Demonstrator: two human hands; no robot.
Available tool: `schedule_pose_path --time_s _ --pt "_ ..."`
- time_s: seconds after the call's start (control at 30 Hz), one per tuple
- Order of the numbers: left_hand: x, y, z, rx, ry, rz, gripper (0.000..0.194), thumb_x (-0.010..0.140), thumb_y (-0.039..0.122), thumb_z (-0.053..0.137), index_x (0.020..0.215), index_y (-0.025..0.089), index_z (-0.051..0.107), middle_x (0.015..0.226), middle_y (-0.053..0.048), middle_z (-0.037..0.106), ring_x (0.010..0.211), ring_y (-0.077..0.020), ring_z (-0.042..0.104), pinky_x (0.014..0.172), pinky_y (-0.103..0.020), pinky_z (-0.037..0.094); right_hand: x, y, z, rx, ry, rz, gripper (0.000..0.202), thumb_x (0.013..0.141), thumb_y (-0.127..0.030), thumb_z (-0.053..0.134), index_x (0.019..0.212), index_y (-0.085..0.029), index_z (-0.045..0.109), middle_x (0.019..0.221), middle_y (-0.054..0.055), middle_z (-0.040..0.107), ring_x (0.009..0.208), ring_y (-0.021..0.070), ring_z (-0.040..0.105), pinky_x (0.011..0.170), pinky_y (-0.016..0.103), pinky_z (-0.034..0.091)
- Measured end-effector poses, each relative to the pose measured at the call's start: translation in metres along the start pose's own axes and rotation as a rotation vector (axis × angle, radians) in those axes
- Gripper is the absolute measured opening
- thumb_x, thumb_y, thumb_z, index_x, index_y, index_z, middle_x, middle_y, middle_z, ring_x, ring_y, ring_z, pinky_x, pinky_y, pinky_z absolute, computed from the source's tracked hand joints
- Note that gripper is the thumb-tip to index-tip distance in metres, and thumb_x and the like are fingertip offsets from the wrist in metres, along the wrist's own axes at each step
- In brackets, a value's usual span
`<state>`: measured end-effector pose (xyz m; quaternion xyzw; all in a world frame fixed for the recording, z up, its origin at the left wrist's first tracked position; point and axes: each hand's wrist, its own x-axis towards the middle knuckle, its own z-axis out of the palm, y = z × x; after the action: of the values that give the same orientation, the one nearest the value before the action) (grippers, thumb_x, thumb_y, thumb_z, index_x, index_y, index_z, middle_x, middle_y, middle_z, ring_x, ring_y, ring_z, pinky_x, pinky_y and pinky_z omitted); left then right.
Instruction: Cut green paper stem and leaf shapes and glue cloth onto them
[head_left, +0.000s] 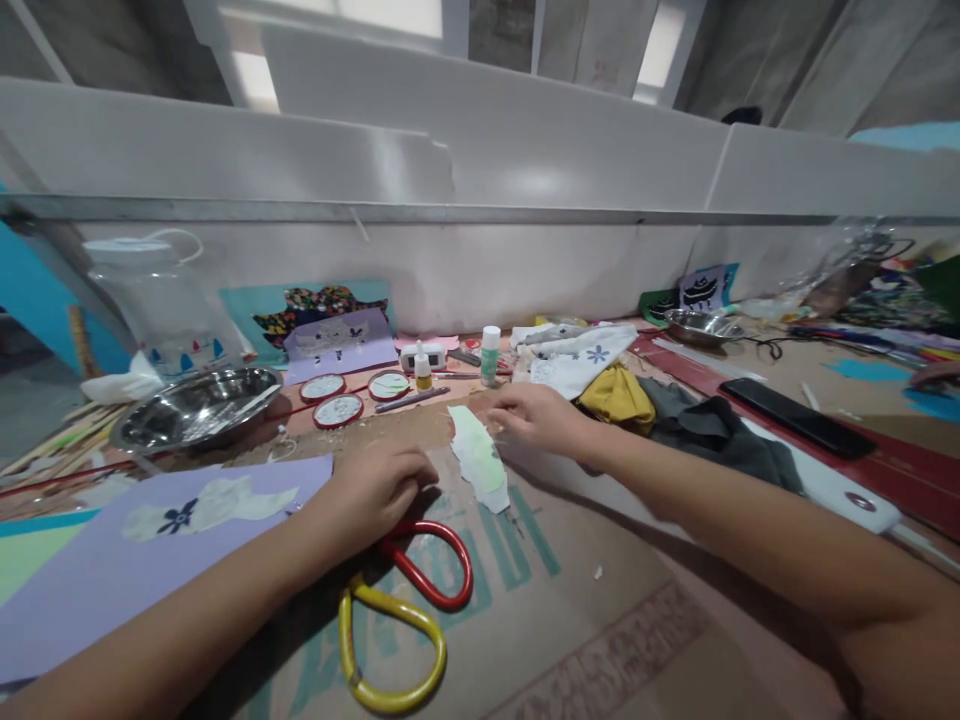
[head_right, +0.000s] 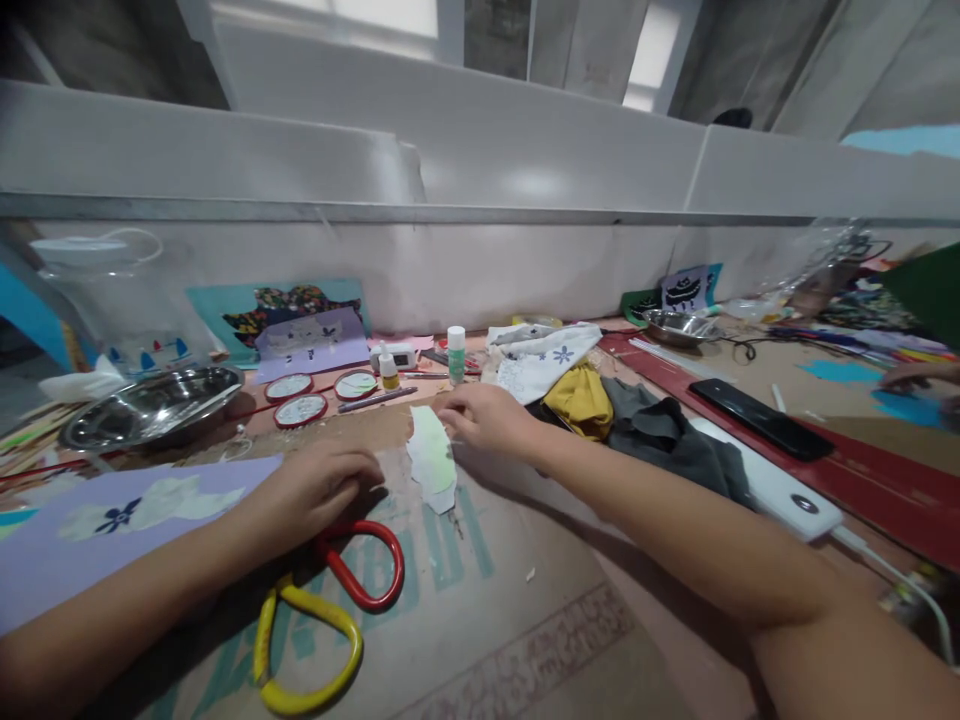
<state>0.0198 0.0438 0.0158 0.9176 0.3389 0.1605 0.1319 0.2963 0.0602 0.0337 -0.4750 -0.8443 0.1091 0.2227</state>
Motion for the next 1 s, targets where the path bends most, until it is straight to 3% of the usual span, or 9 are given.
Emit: schedule_pose_path --time_s 0.1,0.17,0.23,0.3,0.43,0.6,0.73,0.87,1.0 --pt "0.013 -0.001 0.002 0.04 0.053 0.088 0.038 0.098 0.025 0.04 0.12 0.02 0.071 0.127 -0.011 0.072 0.117 -0.0271 0.065 0.102 -0.043 0.049 -0.012 0.009 0.017 0.07 -0.044 -0.23 0.035 0.1 -0.029 0.048 0.125 -0.016 0.069 0.135 0.015 0.067 0.131 0.026 0.058 0.112 0.046 0.042" --pt "0.023 -0.001 0.007 0.086 0.038 0.141 0.044 0.099 0.031 0.043 0.137 0.017 0.06 0.148 -0.013 0.057 0.138 -0.0288 0.052 0.114 -0.046 0.041 -0.018 0.011 0.026 0.065 -0.157 -0.325 0.043 0.101 -0.031 0.046 0.138 -0.013 0.061 0.147 0.016 0.057 0.144 0.0252 0.045 0.121 0.048 0.032" --pt "0.034 -0.002 0.013 0.135 -0.044 0.133 0.053 0.1 0.036 0.045 0.148 0.014 0.05 0.157 -0.015 0.045 0.146 -0.0293 0.041 0.119 -0.047 0.035 -0.022 0.011 0.03 0.048 -0.247 -0.36 0.049 0.103 -0.034 0.044 0.144 -0.009 0.054 0.152 0.018 0.051 0.149 0.0245 0.037 0.124 0.046 0.027" --pt "0.045 -0.006 0.018 0.153 -0.143 0.095 0.058 0.102 0.04 0.042 0.152 0.011 0.042 0.158 -0.016 0.043 0.146 -0.0288 0.04 0.121 -0.046 0.032 -0.024 0.011 0.031 0.036 -0.286 -0.363 0.052 0.104 -0.036 0.042 0.146 -0.007 0.052 0.155 0.018 0.047 0.151 0.0249 0.034 0.125 0.045 0.026" --pt "0.061 -0.019 0.025 0.178 -0.193 0.057 0.061 0.105 0.044 0.031 0.155 0.008 0.037 0.161 -0.015 0.038 0.151 -0.0262 0.031 0.125 -0.044 0.023 -0.026 0.01 0.029 0.038 -0.308 -0.349 0.052 0.104 -0.037 0.044 0.146 -0.009 0.052 0.154 0.016 0.049 0.149 0.0267 0.038 0.124 0.045 0.028" --pt "0.064 -0.028 0.028 0.238 -0.096 0.055 0.053 0.105 0.041 0.031 0.149 0.016 0.049 0.158 -0.011 0.045 0.15 -0.0259 0.033 0.125 -0.046 0.022 -0.028 0.01 0.028 0.044 -0.297 -0.356 0.054 0.102 -0.039 0.049 0.145 -0.008 0.053 0.154 0.016 0.048 0.149 0.0276 0.038 0.124 0.044 0.029" --pt "0.059 -0.024 0.029 0.312 -0.002 0.021 0.055 0.103 0.039 0.037 0.147 0.01 0.049 0.159 -0.017 0.041 0.15 -0.0317 0.032 0.124 -0.053 0.023 -0.028 0.011 0.03 0.05 -0.286 -0.352 0.051 0.102 -0.039 0.051 0.144 -0.01 0.056 0.152 0.016 0.051 0.147 0.0265 0.041 0.122 0.043 0.031" --pt "0.056 -0.021 0.029 0.277 -0.077 0.18 0.052 0.106 0.042 0.034 0.149 0.017 0.048 0.158 -0.01 0.045 0.148 -0.0264 0.037 0.124 -0.047 0.025 -0.028 0.012 0.03 0.059 -0.242 -0.412 0.049 0.101 -0.038 0.053 0.141 -0.011 0.058 0.147 0.017 0.057 0.145 0.0265 0.045 0.121 0.044 0.033" --pt "0.058 -0.024 0.03 0.287 -0.115 0.121 0.056 0.106 0.045 0.031 0.15 0.015 0.047 0.157 -0.011 0.045 0.148 -0.0261 0.038 0.124 -0.046 0.027 -0.03 0.01 0.028 0.065 -0.224 -0.455 0.043 0.1 -0.036 0.054 0.134 -0.013 0.064 0.143 0.016 0.061 0.14 0.0259 0.051 0.119 0.041 0.037"
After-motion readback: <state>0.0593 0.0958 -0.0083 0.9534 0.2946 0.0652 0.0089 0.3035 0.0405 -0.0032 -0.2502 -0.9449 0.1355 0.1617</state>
